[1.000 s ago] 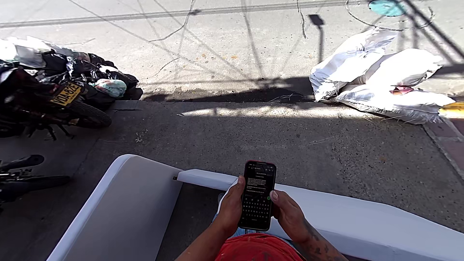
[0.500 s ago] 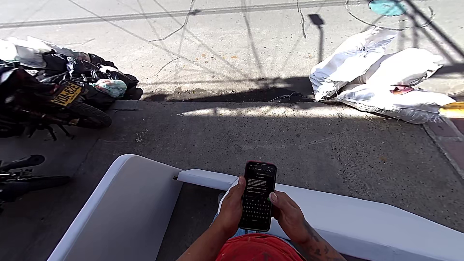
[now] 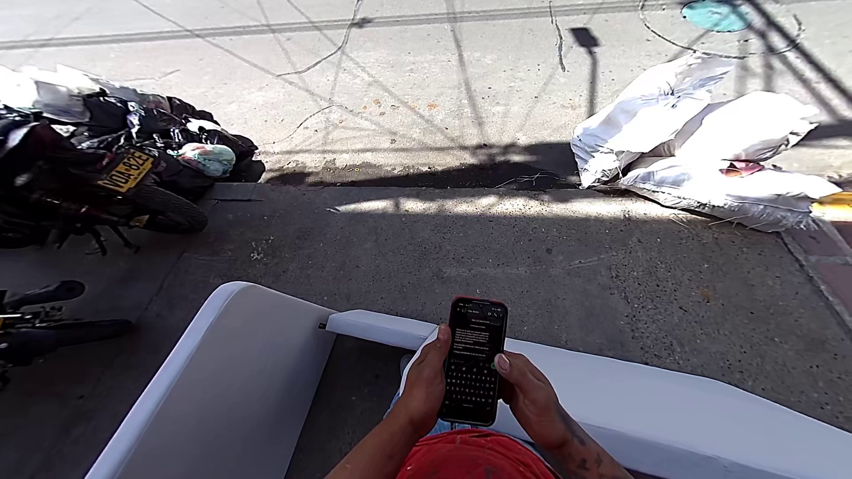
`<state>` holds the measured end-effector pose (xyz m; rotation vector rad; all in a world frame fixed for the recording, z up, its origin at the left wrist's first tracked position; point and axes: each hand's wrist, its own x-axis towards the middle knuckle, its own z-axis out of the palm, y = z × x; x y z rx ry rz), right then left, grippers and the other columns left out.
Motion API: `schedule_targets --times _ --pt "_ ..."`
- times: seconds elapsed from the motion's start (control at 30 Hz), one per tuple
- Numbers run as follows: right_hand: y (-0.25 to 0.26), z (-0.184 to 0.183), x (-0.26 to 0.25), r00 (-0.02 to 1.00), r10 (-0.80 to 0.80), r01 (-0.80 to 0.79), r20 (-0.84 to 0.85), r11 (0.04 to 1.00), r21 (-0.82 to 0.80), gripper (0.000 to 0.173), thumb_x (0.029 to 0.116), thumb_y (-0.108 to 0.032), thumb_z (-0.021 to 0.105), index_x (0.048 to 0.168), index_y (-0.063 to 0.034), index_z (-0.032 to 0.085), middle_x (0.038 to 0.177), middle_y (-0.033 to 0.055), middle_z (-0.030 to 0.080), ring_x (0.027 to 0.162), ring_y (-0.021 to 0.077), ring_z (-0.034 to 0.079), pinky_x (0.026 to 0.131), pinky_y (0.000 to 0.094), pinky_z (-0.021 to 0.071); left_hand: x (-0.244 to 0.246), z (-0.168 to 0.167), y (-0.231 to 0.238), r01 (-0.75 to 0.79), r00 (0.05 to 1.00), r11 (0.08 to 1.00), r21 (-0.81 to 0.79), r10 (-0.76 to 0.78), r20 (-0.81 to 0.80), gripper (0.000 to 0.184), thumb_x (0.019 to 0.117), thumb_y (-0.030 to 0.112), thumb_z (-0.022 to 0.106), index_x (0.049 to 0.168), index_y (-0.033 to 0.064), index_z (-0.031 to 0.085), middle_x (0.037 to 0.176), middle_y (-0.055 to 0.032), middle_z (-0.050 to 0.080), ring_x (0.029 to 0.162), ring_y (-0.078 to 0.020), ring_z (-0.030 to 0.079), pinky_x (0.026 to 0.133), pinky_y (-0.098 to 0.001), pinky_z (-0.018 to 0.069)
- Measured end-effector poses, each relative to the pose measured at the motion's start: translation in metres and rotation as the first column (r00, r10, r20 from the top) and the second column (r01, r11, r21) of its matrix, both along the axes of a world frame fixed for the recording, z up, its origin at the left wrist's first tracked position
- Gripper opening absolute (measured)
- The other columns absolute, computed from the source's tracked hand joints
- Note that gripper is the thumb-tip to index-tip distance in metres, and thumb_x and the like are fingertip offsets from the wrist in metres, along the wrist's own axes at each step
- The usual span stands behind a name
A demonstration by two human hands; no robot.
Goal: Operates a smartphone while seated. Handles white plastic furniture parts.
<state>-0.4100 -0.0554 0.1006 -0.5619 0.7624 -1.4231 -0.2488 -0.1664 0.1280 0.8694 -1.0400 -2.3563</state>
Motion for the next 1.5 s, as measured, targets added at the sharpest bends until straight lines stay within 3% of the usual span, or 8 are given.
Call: schedule_targets --times 0.97,1.3,1.5 --pt "0.005 0.001 -0.002 0.999 0.013 -0.013 -0.03 1.0 0.011 0.049 0.1033 -0.048 0.056 0.123 -0.0048 0.068 0.112 0.0108 0.075 0.103 0.019 0.073 0.092 0.0392 0.0607 -0.001 -0.001 0.003 0.022 1.0 1.0 0.008 -0.022 -0.005 0.069 0.1105 0.049 0.018 0.13 -0.0017 0.06 0.114 -0.0209 0.072 0.104 -0.0282 0.072 0.094 -0.0473 0.0598" --pt "0.001 0.008 -0.004 0.993 0.049 -0.047 -0.105 0.999 0.022 0.032 0.097 -0.015 0.065 0.123 0.0038 0.064 0.111 0.0144 0.074 0.102 0.0202 0.073 0.094 0.0397 0.0594 -0.002 0.001 0.002 0.009 1.0 1.0 0.002 -0.009 0.018 0.067 0.1107 0.048 0.018 0.13 -0.0016 0.06 0.114 -0.021 0.072 0.104 -0.0281 0.072 0.094 -0.0466 0.0598" --pt "0.0 0.011 -0.004 0.99 0.055 -0.049 -0.127 0.997 0.051 0.031 0.0949 -0.01 0.065 0.122 0.0047 0.064 0.11 0.0149 0.075 0.101 0.0206 0.073 0.093 0.0395 0.0597 -0.002 0.001 0.001 0.009 1.0 1.0 0.001 -0.009 0.008 0.066 0.1109 0.047 0.017 0.129 -0.0008 0.06 0.113 -0.0199 0.072 0.103 -0.0268 0.073 0.094 -0.0458 0.0599"
